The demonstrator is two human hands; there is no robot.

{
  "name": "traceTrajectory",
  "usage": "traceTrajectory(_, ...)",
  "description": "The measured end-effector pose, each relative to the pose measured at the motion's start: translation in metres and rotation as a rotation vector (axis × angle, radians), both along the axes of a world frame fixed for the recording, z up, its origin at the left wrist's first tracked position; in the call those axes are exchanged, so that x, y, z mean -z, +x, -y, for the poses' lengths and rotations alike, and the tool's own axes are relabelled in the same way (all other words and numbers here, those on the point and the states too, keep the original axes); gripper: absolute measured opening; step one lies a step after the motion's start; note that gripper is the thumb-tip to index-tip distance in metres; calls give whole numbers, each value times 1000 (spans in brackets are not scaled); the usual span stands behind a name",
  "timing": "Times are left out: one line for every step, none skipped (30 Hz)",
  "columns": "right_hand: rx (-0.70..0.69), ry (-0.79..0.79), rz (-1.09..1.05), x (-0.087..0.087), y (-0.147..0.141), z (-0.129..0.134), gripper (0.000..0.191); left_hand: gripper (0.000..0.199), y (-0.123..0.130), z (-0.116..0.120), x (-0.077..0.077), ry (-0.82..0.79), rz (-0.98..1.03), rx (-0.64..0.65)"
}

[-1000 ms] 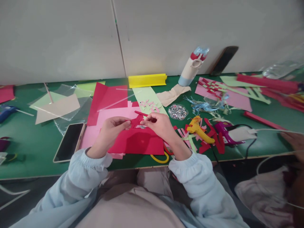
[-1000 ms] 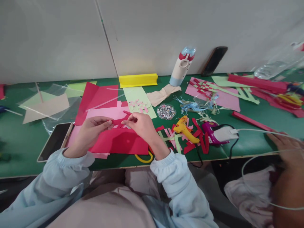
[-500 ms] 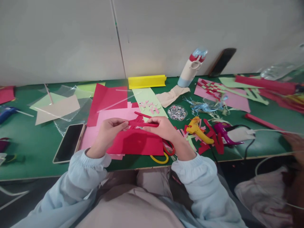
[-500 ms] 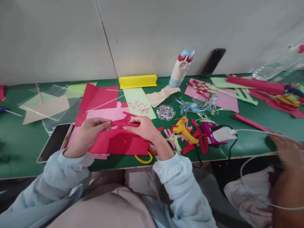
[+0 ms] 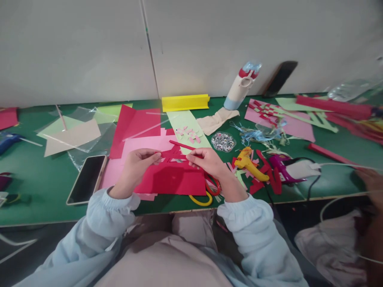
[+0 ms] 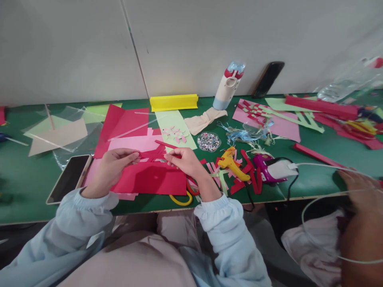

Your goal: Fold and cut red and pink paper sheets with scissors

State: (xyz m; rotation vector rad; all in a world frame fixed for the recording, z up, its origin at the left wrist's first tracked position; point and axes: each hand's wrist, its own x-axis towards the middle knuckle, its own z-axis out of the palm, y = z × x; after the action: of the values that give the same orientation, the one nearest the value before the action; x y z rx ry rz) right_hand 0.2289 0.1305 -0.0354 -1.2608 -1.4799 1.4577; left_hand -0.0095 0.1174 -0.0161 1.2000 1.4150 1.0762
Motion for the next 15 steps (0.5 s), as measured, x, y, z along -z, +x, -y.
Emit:
traceTrajectory(0,-3,-4,0,0,0,37,39,0,0,0,3,-3,-2)
traceTrajectory(-2,-2,-7,0,0,0,37,39,0,0,0,7,-4,-5)
traceTrajectory(-3,2,-9,1,0,-1,37,39,1,0,0,11,-3,-8)
traceTrajectory(-4,4,-11,1,0,-1,37,39,1,0,0,15,-1,-11)
traceTrajectory(-5,4,-11,1,1,-1,37,39,1,1,-1,17,1,-12)
traceTrajectory(-5,1,-13,1,1,-2,37,39,1,1,-1,18,1,-13)
traceTrajectory(-4,-4,-15,2,1,-2,37,39,1,1,-1,18,0,-15)
traceTrajectory(-3,-7,-16,2,0,-2,37,39,0,1,-1,15,-1,-15)
traceTrajectory(-4,-9,-16,2,0,-2,37,38,0,1,-2,14,-3,-16)
traceTrajectory(-6,-10,-16,2,0,-2,37,38,0,2,-2,12,-4,-17)
traceTrajectory(-9,-8,-15,3,0,-2,36,37,0,2,-2,10,-3,-16)
traceTrajectory(-12,-8,-16,3,-1,-2,36,37,0,2,-2,8,-2,-17)
traceTrajectory(-15,-9,-17,3,-1,-2,36,37,-1,1,-1,5,0,-17)
traceTrajectory(-18,-13,-17,3,-1,-2,36,37,-1,1,-1,4,3,-18)
traceTrajectory(-20,-18,-18,4,-1,-3,37,37,-1,1,0,4,6,-21)
